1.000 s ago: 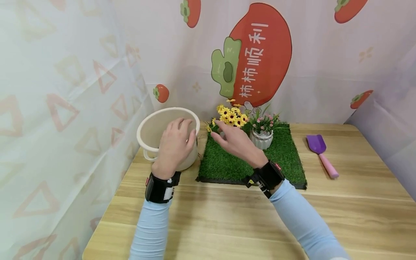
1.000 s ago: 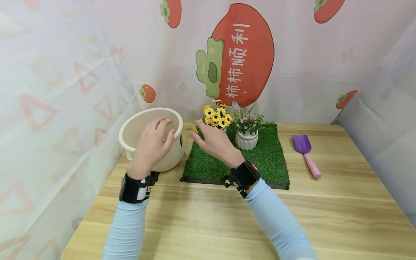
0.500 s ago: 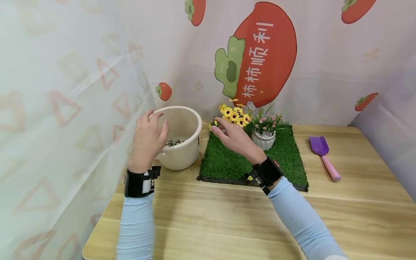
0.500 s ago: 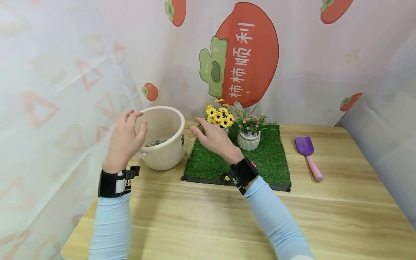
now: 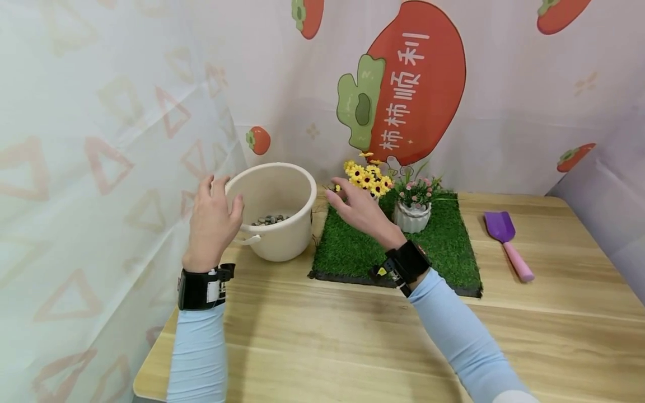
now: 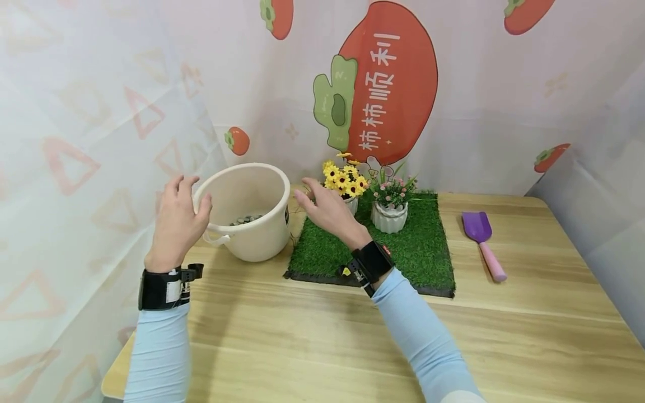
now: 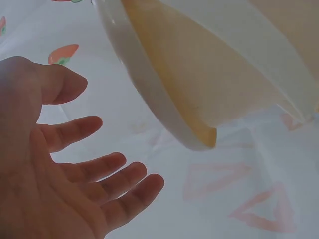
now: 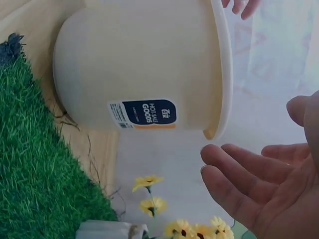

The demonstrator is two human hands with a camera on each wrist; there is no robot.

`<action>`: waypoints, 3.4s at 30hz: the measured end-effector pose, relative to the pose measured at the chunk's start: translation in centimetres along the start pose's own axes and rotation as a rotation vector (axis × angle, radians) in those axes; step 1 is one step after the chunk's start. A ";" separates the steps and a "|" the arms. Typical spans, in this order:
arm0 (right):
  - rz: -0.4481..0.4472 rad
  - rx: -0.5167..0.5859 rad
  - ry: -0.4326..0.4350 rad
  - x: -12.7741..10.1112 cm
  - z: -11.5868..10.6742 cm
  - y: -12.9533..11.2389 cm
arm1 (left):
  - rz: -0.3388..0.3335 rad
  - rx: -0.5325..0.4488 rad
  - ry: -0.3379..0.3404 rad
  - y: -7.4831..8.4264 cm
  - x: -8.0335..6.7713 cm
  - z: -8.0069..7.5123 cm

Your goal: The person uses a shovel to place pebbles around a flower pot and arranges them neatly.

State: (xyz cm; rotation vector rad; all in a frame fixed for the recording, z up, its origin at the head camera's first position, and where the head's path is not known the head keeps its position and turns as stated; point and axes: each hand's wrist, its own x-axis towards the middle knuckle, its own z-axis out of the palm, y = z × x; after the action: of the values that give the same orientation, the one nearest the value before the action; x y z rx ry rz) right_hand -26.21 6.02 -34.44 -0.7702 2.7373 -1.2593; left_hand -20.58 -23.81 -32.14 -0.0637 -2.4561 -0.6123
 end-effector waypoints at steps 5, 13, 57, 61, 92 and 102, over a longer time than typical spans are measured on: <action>0.019 0.034 0.048 0.4 0.8 -0.1 | -0.061 -0.034 -0.013 -0.8 0.1 0.2; 0.035 0.060 0.114 1.5 2.0 -0.6 | -0.077 -0.030 0.013 -1.7 0.6 0.5; 0.180 0.282 0.080 5.0 5.8 -0.7 | -0.327 0.129 -0.235 -3.6 0.8 1.6; 0.187 0.298 0.078 5.1 5.8 -0.8 | -0.311 0.142 -0.253 -3.6 1.0 1.5; 0.188 0.557 0.028 4.7 3.4 -1.8 | -0.295 -0.065 -0.063 -3.6 1.0 1.0; 0.169 0.593 0.013 2.8 2.2 -2.9 | -0.306 -0.092 -0.098 -2.5 0.0 -0.2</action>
State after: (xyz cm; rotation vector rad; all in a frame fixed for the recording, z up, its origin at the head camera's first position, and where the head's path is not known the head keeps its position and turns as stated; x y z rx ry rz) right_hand -26.96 1.64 -33.37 -0.4562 2.1712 -1.8838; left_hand -20.98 -26.15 -33.04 0.2557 -2.5528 -0.8714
